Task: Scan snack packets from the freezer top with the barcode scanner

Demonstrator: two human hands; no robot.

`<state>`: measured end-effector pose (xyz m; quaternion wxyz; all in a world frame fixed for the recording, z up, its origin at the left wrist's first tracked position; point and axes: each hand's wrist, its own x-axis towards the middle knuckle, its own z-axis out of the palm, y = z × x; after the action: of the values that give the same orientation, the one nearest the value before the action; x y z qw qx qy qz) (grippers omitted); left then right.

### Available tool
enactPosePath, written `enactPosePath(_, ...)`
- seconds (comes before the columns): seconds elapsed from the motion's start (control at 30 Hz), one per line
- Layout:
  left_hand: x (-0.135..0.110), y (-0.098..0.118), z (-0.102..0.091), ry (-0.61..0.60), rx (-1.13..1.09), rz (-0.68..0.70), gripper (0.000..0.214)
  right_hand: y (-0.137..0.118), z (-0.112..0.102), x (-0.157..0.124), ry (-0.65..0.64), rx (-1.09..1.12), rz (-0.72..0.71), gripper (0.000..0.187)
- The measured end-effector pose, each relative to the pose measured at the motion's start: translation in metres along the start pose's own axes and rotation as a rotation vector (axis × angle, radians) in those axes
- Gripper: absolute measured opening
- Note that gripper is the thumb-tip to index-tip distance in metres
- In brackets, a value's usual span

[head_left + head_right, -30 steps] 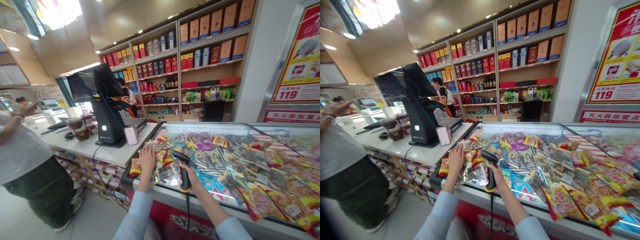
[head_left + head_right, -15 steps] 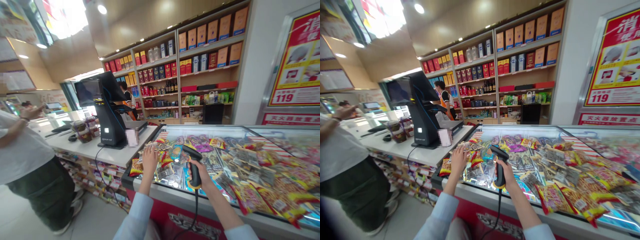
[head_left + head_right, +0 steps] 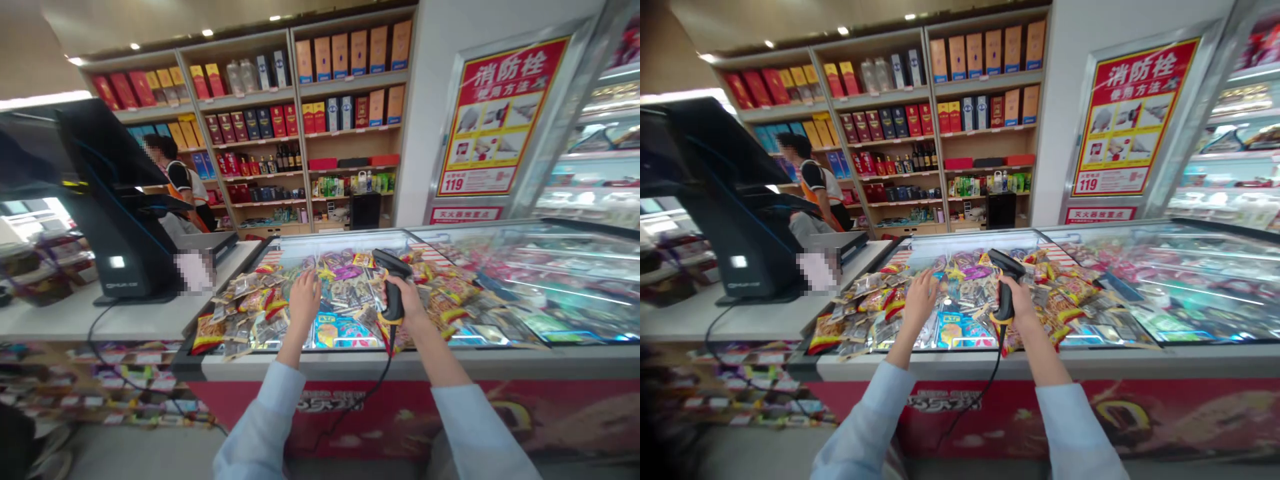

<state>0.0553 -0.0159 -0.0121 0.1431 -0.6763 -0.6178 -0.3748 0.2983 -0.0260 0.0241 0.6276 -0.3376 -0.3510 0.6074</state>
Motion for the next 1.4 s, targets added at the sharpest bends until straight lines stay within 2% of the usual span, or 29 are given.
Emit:
enactPosePath(0.13, 0.001, 0.042, 0.023, -0.075, -0.085, 0.047, 0.042, -0.017, -0.028, -0.001, 0.058, 0.017, 0.009, 0.02)
enactPosePath(0.27, -0.005, 0.065, 0.046, -0.226, -0.149, 0.072, 0.043, -0.022, -0.052, -0.001, 0.106, 0.032, -0.008, 0.018)
enactPosePath(0.4, -0.015, 0.072, 0.064, -0.416, -0.226, 0.097, 0.044, -0.021, -0.074, 0.001, 0.15, 0.021, -0.01, 0.02)
enactPosePath(0.57, -0.024, 0.073, 0.077, -0.504, -0.32, 0.124, 0.047, -0.016, -0.097, 0.002, 0.203, 0.019, 0.028, 0.023)
enactPosePath(0.73, -0.02, 0.076, 0.086, -0.631, -0.362, 0.216, 0.061, -0.005, -0.113, 0.007, 0.234, 0.018, 0.03, 0.026)
enactPosePath(0.87, -0.012, 0.075, 0.097, -0.691, -0.248, 0.297, 0.063, 0.003, -0.119, 0.01, 0.225, 0.0, 0.03, 0.028)
enactPosePath(1.03, 0.0, 0.075, 0.107, -0.729, -0.158, 0.37, 0.056, 0.007, -0.118, 0.01, 0.242, -0.056, 0.028, 0.031)
enactPosePath(1.23, 0.011, 0.078, 0.102, -0.84, -0.125, 0.351, 0.043, 0.002, -0.111, 0.005, 0.259, -0.04, 0.043, 0.032)
enactPosePath(1.4, 0.015, 0.074, 0.093, -0.753, -0.187, 0.334, 0.037, -0.001, -0.107, 0.003, 0.298, -0.037, 0.024, 0.028)
